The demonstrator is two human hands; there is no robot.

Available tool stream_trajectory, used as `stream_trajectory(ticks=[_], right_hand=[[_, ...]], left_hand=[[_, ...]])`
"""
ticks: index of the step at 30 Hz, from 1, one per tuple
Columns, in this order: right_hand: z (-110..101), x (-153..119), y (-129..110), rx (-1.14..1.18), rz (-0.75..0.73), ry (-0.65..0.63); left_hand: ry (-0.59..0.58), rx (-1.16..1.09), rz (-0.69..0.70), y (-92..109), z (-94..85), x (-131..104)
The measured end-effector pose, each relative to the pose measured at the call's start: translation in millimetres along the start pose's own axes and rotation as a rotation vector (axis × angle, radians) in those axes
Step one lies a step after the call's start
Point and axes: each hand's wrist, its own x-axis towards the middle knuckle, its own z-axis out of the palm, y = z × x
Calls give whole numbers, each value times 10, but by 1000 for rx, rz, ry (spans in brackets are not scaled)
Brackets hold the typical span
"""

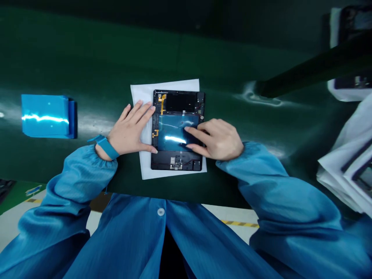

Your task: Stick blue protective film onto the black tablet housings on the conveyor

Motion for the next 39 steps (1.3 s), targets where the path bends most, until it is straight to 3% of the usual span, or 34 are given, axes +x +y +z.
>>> stream_trajectory(ticks=[5,10,13,18,24,27,30,33,35,39], right_hand=[[25,161,-413,-15,-17,31],[88,162,-637,28,-181,89],[96,139,-580,13,-189,80],[79,163,-448,-39,-38,82],[122,144,-587,18,-161,59],[153,200,-437,-26,-4,36],[168,309,-239,-39,108,34],[171,404,-153,-18,141,25],[170,437,-159,-8,168,19],[168,452,-250,-30,165,7]], left_hand=[[-3,-2,-9,13,-2,9],[13,-13,16,5,27,15],[20,-19,20,1,39,22],[14,-11,13,7,37,28],[17,-9,15,-10,68,30],[3,0,16,-8,25,37],[-48,37,5,43,-161,81],[-107,91,-57,137,-425,220],[-68,117,-127,188,-546,387],[118,105,-230,178,-511,833]])
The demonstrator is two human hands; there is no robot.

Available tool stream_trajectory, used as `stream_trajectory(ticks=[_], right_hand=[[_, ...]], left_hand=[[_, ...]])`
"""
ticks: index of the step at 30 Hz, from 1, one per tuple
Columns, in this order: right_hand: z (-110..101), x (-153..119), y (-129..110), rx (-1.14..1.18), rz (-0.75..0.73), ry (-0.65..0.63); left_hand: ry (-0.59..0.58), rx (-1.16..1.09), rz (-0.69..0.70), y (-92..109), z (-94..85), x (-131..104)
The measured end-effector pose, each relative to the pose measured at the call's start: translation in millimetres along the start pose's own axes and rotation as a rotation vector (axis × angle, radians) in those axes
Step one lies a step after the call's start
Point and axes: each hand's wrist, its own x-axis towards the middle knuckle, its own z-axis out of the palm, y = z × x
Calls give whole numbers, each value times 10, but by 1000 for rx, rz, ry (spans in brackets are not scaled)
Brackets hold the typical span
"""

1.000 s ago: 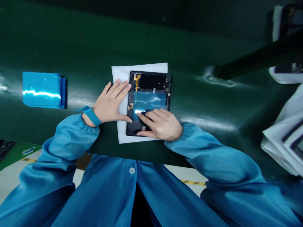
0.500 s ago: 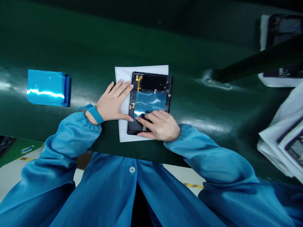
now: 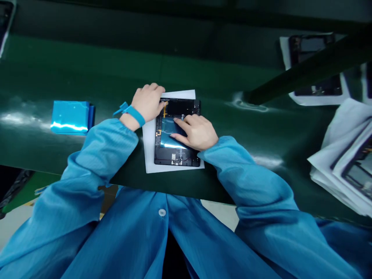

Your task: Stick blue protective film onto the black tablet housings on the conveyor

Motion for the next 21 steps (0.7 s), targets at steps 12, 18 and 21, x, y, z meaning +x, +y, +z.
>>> stream_trajectory(ticks=[12,18,21], right_hand=[[2,-29,-262,54,-271,28],[-11,-71,-148,55,-195,106],[-21,-260,45,132,184,332]], left_hand=[[-51,-58,55,-58,230,519],[-95,32,148,-62,225,515],[-114,79,201,0,146,461]])
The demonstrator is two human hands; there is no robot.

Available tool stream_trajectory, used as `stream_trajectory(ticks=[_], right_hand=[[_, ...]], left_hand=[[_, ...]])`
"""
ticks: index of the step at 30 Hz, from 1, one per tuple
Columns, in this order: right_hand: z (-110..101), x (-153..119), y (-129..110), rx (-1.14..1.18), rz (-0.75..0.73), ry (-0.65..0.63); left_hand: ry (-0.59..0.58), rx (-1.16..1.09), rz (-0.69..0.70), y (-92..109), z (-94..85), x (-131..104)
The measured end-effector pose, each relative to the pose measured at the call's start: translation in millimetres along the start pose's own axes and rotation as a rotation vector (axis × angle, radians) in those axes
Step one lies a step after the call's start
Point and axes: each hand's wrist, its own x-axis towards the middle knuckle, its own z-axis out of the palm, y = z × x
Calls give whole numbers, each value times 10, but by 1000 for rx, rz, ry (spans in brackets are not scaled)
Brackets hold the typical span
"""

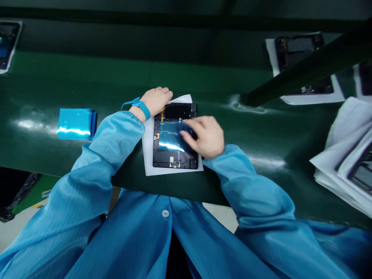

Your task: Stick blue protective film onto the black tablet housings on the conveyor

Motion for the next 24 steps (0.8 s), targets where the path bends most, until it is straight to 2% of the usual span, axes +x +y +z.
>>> stream_trajectory(ticks=[2,3,4,6,8,11,14,16,17,20,22,24], right_hand=[[-64,-145,132,126,305,129],[-90,-219,175,251,437,126],[-107,-284,197,406,540,69],[-106,-361,185,708,647,-108],[-48,-342,131,860,659,-220],[146,-115,77,853,633,-184],[440,344,127,823,611,-137],[660,761,214,788,609,-114],[764,991,268,767,616,-107],[1000,1664,440,703,678,-96],[1077,2004,536,666,728,-98],[1108,2202,602,638,769,-111]], left_hand=[[50,3,4,30,-112,-57],[95,-3,1,29,-183,-88],[143,-12,-3,12,-257,-117],[237,-25,-8,-74,-403,-161],[326,-42,-12,-219,-521,-181],[494,-102,-36,-488,-620,-198],[774,-139,-151,-731,-608,-293],[882,-137,-247,-843,-529,-434],[863,-130,-296,-882,-470,-530],[645,-74,-478,-953,-258,-917],[599,-44,-564,-1003,-129,-1252],[585,-18,-674,-1078,-34,-1620]])
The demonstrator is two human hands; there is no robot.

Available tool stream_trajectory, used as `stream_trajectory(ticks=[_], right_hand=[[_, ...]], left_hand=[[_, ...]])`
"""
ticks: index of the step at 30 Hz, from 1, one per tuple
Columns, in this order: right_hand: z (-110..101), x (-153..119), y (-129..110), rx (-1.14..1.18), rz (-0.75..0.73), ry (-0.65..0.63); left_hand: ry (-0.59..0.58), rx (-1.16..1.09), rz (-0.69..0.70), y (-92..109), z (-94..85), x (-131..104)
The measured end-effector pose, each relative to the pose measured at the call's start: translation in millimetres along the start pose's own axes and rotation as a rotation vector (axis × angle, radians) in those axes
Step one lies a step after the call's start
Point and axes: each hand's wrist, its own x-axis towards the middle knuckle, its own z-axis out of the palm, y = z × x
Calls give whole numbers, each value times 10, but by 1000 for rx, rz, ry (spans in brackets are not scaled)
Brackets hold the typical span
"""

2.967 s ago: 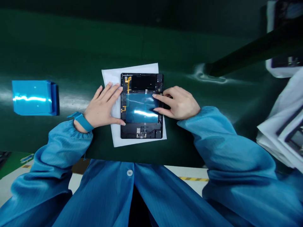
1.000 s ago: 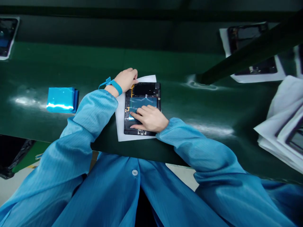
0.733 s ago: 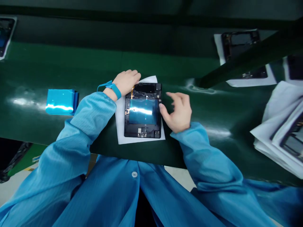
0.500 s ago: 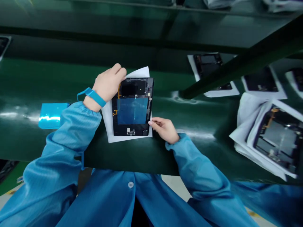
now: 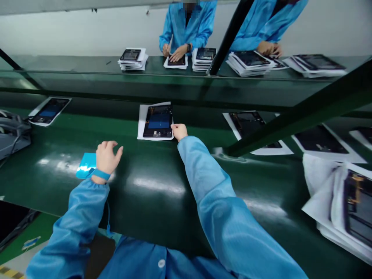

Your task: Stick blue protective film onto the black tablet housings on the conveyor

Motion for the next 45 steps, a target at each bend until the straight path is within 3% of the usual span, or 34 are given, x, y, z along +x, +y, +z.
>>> stream_trajectory(ticks=[3,7,14,18,20,23,26,30,33,35,40,45], right_hand=[[8,78,-26,-29,40,-16],[50,28,-37,-62,42,-39],[71,-275,-146,-105,-130,81],[85,-686,-104,-38,-233,18],[126,-935,-97,22,-256,-52],[250,-1373,-185,152,-288,-215],[424,-1857,-397,301,-321,-433],[574,-2320,-650,583,-220,-664],[527,-2428,-664,785,-32,-670],[426,-2447,-602,790,18,-626],[165,-2545,-409,733,30,-570],[104,-2596,-285,705,-4,-605]], left_hand=[[-69,42,-135,-431,-160,-281],[-303,-20,-218,-806,-244,-464],[-529,-244,-242,-995,-294,-369],[-610,-348,-230,-1064,-389,-303],[-596,-362,-229,-1054,-476,-308],[-416,-316,-246,-867,-660,-408],[-266,-339,-195,-440,-794,-607],[-457,-581,-15,161,-727,-820],[-600,-754,47,386,-571,-838],[-648,-846,51,460,-472,-819],[-667,-1013,2,655,-314,-899],[-652,-1112,-55,748,-175,-1011]])
